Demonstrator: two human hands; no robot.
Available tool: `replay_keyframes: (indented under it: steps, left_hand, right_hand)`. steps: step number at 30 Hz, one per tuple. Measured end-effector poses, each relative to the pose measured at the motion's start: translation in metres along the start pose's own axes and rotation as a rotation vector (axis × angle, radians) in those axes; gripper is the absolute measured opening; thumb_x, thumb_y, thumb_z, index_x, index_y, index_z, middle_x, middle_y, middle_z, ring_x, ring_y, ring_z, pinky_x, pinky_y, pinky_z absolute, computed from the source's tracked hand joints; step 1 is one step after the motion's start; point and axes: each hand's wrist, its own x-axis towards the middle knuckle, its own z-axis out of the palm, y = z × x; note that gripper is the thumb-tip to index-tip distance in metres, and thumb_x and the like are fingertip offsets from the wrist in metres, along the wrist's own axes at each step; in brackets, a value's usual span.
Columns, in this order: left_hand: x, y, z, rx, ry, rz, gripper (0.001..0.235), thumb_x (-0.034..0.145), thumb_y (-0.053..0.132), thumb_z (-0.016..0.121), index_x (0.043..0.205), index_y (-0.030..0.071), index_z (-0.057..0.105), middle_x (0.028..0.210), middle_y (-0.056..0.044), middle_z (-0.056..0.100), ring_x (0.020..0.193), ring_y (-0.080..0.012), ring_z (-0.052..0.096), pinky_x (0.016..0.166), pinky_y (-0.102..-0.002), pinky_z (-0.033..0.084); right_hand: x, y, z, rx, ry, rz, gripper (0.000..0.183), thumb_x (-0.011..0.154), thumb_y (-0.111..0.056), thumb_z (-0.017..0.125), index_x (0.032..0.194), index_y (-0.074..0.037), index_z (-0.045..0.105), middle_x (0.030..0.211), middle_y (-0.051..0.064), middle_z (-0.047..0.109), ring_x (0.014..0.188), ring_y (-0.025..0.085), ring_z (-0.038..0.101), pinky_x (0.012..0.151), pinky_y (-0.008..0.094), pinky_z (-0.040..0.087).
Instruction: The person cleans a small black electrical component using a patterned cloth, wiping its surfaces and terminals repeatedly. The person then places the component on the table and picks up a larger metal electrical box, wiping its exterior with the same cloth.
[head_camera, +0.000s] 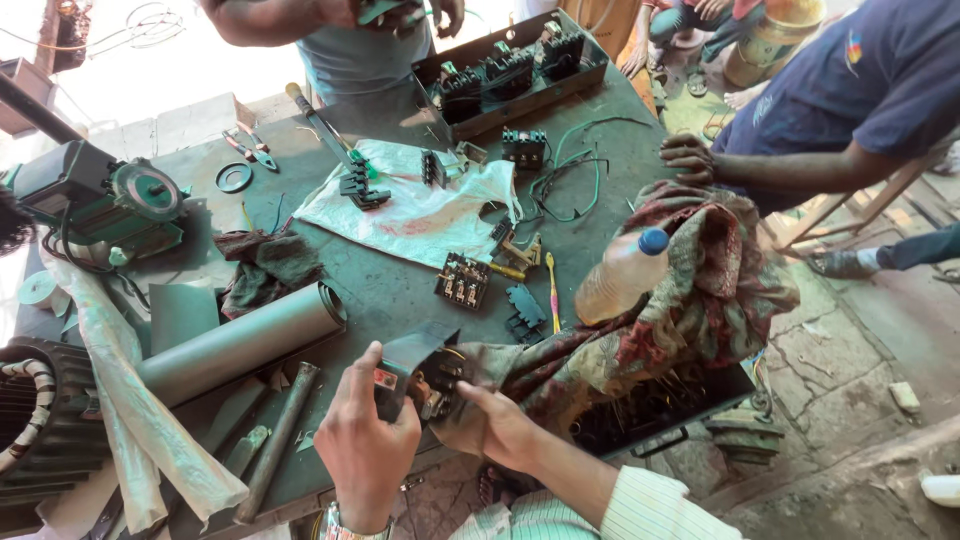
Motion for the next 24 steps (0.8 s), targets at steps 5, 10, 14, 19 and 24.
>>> replay_keyframes:
  steps: [5, 10, 14, 19, 24]
  left_hand:
    - [0.001, -0.008, 0.001, 0.005, 0.027, 0.041, 0.066, 0.065, 0.008, 0.076, 0.13, 0.012, 0.063, 0.112, -0.012, 0.073, 0.09, -0.0349, 0.072, 0.07, -0.044, 0.056]
    - [-0.003, -0.011, 0.005, 0.025, -0.012, -0.003, 0.069, 0.065, 0.01, 0.076, 0.132, 0.015, 0.062, 0.113, -0.011, 0.073, 0.091, -0.0346, 0.072, 0.07, -0.044, 0.056]
    - [0.0, -0.014, 0.006, 0.054, -0.034, -0.064, 0.071, 0.064, 0.01, 0.077, 0.132, 0.019, 0.063, 0.114, -0.009, 0.074, 0.091, -0.0338, 0.072, 0.071, -0.045, 0.056]
    - [0.002, -0.013, 0.009, 0.054, 0.001, -0.042, 0.07, 0.063, 0.011, 0.077, 0.131, 0.019, 0.063, 0.115, -0.008, 0.073, 0.094, -0.0336, 0.072, 0.072, -0.044, 0.057]
    - [0.001, -0.015, 0.01, 0.074, -0.035, -0.033, 0.07, 0.065, 0.011, 0.077, 0.132, 0.018, 0.061, 0.118, -0.008, 0.073, 0.096, -0.0333, 0.072, 0.074, -0.044, 0.057]
  right_hand:
    - [-0.013, -0.003, 0.004, -0.067, 0.042, 0.069, 0.044, 0.099, -0.029, 0.06, 0.136, -0.006, 0.056, 0.13, 0.011, 0.067, 0.116, 0.028, 0.069, 0.105, 0.047, 0.053]
    - [-0.005, 0.0, 0.011, -0.054, 0.074, 0.086, 0.04, 0.1, -0.029, 0.06, 0.136, -0.011, 0.055, 0.129, 0.012, 0.066, 0.11, 0.027, 0.07, 0.1, 0.045, 0.056]
    - [-0.002, 0.005, 0.007, -0.06, -0.018, 0.038, 0.04, 0.103, -0.026, 0.059, 0.139, -0.008, 0.054, 0.133, 0.011, 0.066, 0.117, 0.025, 0.07, 0.102, 0.044, 0.057]
    - [-0.016, -0.004, -0.003, 0.079, -0.089, 0.019, 0.043, 0.104, -0.024, 0.06, 0.142, -0.004, 0.054, 0.13, 0.015, 0.068, 0.11, 0.027, 0.071, 0.102, 0.045, 0.058]
    - [0.0, 0.006, 0.003, -0.028, 0.093, 0.133, 0.038, 0.105, -0.028, 0.057, 0.139, -0.011, 0.053, 0.128, 0.012, 0.069, 0.112, 0.029, 0.071, 0.098, 0.047, 0.058]
